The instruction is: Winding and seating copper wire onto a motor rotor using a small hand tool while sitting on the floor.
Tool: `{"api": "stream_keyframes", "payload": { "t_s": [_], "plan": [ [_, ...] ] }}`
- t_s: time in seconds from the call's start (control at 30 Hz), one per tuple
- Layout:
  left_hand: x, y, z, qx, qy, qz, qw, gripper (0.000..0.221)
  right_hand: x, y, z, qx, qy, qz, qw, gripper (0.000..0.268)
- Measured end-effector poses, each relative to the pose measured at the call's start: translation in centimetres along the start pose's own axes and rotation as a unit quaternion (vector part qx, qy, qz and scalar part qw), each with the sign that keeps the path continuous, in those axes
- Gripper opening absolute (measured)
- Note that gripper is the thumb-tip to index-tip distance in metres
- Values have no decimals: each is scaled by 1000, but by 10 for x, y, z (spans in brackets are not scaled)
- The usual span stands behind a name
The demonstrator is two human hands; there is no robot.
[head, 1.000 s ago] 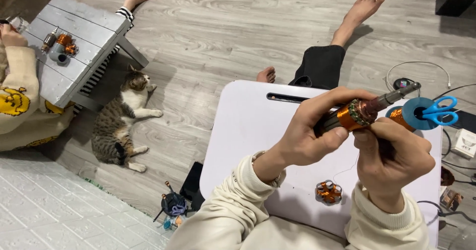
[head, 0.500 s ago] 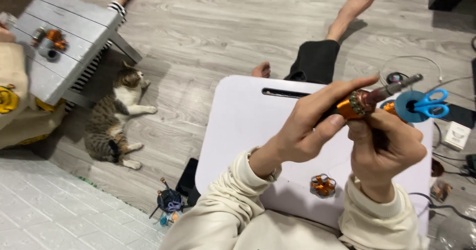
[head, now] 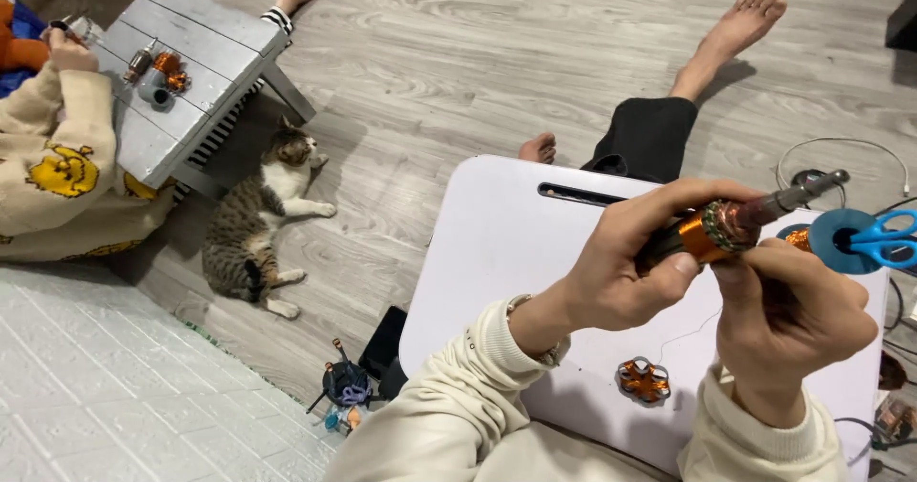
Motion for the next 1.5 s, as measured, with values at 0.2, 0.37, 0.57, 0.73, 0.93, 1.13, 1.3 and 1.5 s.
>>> {"api": "stream_keyframes", "payload": {
  "t_s": [0.2,0.37,0.57,0.73,0.93,1.13,1.3,1.5],
  "plan": [
    [-2,3,0,-4,7,28,1000,50,1,1,1,22,-3,4,1000,15],
    [-5,5,-12,24,57,39,997,53,3,0,-1,14,3,-8,1000,15],
    [-8,7,-15,19,105,39,993,48,5,1,-2,4,-4,-18,1000,16],
    [-8,3,-13,3,120,29,992,52,3,1,3,17,-6,-11,1000,16],
    [-6,1,-13,11,58,19,998,52,3,-1,-6,-5,-8,2,1000,16],
    [-5,5,-12,27,67,33,997,60,3,2,0,-8,-6,-10,1000,18],
    [-5,6,-15,11,62,31,998,58,3,0,2,8,37,-14,999,16],
    [-4,8,-15,-15,79,5,997,57,-1,11,13,-15,22,1,1000,11]
  ]
}}
Point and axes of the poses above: each hand's wrist, its own y-axis towards the middle knuckle, its own x-axis out of the back of the hand, z = x × y, the point moved 8 cm from there along y, towards the middle knuckle, and after that the axes turned 3 degrees about -y, right-handed, at the moved point
